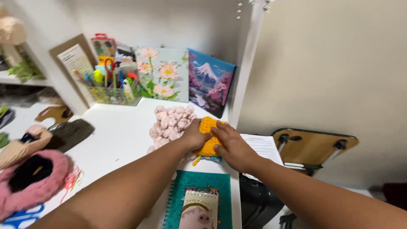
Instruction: The person organizes small crocheted items on a white desk, picking up and placing them into a clear zippered bag. They handle several colorful crocheted pouches and a stuffed toy, arranging them on the desk and inside the bag.
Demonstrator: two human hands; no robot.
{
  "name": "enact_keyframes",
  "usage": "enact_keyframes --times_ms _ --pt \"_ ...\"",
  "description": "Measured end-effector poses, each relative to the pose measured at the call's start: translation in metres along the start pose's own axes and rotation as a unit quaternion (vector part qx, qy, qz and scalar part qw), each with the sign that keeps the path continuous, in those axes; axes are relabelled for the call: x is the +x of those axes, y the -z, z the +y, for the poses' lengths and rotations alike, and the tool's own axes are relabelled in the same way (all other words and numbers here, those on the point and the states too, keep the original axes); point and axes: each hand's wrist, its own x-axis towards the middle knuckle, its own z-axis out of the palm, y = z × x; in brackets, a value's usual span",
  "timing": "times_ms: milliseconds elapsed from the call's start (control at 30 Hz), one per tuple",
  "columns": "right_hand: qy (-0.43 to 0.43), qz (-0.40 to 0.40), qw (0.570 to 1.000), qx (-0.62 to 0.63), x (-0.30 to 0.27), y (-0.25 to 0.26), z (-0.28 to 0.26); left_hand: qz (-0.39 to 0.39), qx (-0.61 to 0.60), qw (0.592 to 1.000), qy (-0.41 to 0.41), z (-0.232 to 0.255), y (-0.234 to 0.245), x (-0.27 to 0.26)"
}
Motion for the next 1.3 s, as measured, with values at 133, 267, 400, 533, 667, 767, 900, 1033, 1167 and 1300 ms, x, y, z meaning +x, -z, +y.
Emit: enact_keyframes --times_ms 133,267,400,533,667,767,900,1033,1167,1300 --pt "-0.016 -0.07 0.991 -0.109 0.006 -0.009 -0.012 0.027 0.045 0.997 -0.054 0.012 0.017 -0.017" --pt "-0.069 -0.116 0.976 -0.168 0.009 -0.012 -0.007 0.025 -0.019 0.987 -0.159 0.021 0.042 -0.062" --pt "-0.06 -0.086 0.978 -0.179 0.01 -0.02 -0.004 0.084 -0.008 0.987 -0.139 0.028 0.072 -0.105" --pt "-0.082 -0.107 0.973 -0.188 0.013 -0.017 -0.01 0.102 -0.03 0.99 -0.091 0.029 0.093 -0.142" --pt "-0.037 -0.025 0.981 -0.187 0.006 -0.013 -0.034 0.142 -0.018 0.987 -0.068 0.026 0.1 -0.164" --pt "0.037 0.059 0.983 -0.168 -0.005 -0.015 -0.059 0.187 -0.026 0.98 -0.058 0.015 0.107 -0.179" --pt "0.092 0.087 0.988 -0.085 -0.021 -0.024 -0.093 0.239 0.077 0.965 -0.071 -0.006 0.125 -0.207" --pt "0.126 0.057 0.99 -0.037 -0.031 -0.032 -0.123 0.196 0.165 0.964 0.064 -0.024 0.141 -0.232" --pt "0.144 0.009 0.99 0.002 -0.041 -0.037 -0.146 0.135 0.107 0.976 0.132 -0.032 0.137 -0.254" --pt "0.14 -0.067 0.987 0.048 -0.044 -0.047 -0.169 0.119 0.118 0.981 0.102 -0.029 0.126 -0.273"
